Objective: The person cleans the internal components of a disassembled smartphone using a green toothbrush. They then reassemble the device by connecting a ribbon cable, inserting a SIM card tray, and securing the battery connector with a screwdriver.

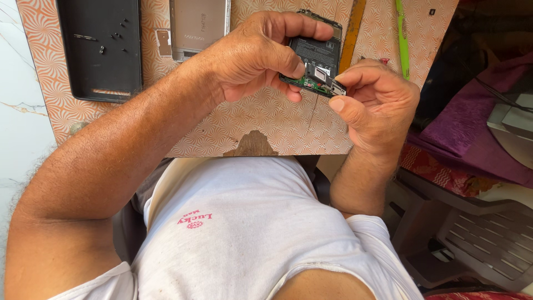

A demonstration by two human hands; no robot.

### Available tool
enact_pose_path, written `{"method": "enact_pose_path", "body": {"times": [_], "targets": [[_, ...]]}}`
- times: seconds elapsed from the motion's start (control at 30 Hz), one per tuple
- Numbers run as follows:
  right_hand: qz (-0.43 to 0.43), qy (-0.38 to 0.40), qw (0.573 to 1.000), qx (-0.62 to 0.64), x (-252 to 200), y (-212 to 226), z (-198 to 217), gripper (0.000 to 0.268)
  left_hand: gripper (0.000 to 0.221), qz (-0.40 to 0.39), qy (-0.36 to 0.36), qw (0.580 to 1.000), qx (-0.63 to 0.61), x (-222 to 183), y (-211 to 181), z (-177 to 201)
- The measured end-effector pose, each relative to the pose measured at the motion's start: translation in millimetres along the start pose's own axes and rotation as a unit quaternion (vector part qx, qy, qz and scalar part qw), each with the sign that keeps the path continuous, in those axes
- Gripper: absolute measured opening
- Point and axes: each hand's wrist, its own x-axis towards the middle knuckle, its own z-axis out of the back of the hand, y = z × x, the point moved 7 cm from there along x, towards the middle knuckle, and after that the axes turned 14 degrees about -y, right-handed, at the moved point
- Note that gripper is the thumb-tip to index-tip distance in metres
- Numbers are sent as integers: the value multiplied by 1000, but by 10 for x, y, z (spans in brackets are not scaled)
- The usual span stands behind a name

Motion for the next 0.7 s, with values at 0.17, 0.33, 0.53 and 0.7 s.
{"method": "enact_pose_path", "body": {"times": [0.17,0.33,0.53,0.7], "targets": [[-8,-4,1000,6,-15,-14,4,27,70,4,-2,1000,4,5,18,10],[-10,2,1000,7,-12,-16,-14,27,67,6,5,1000,0,7,33,16],[-10,-1,1000,3,-15,-20,-11,27,64,7,11,1000,1,18,50,33],[-3,1,1000,-2,-14,-5,-28,25,64,6,16,1000,-4,12,44,28]]}}
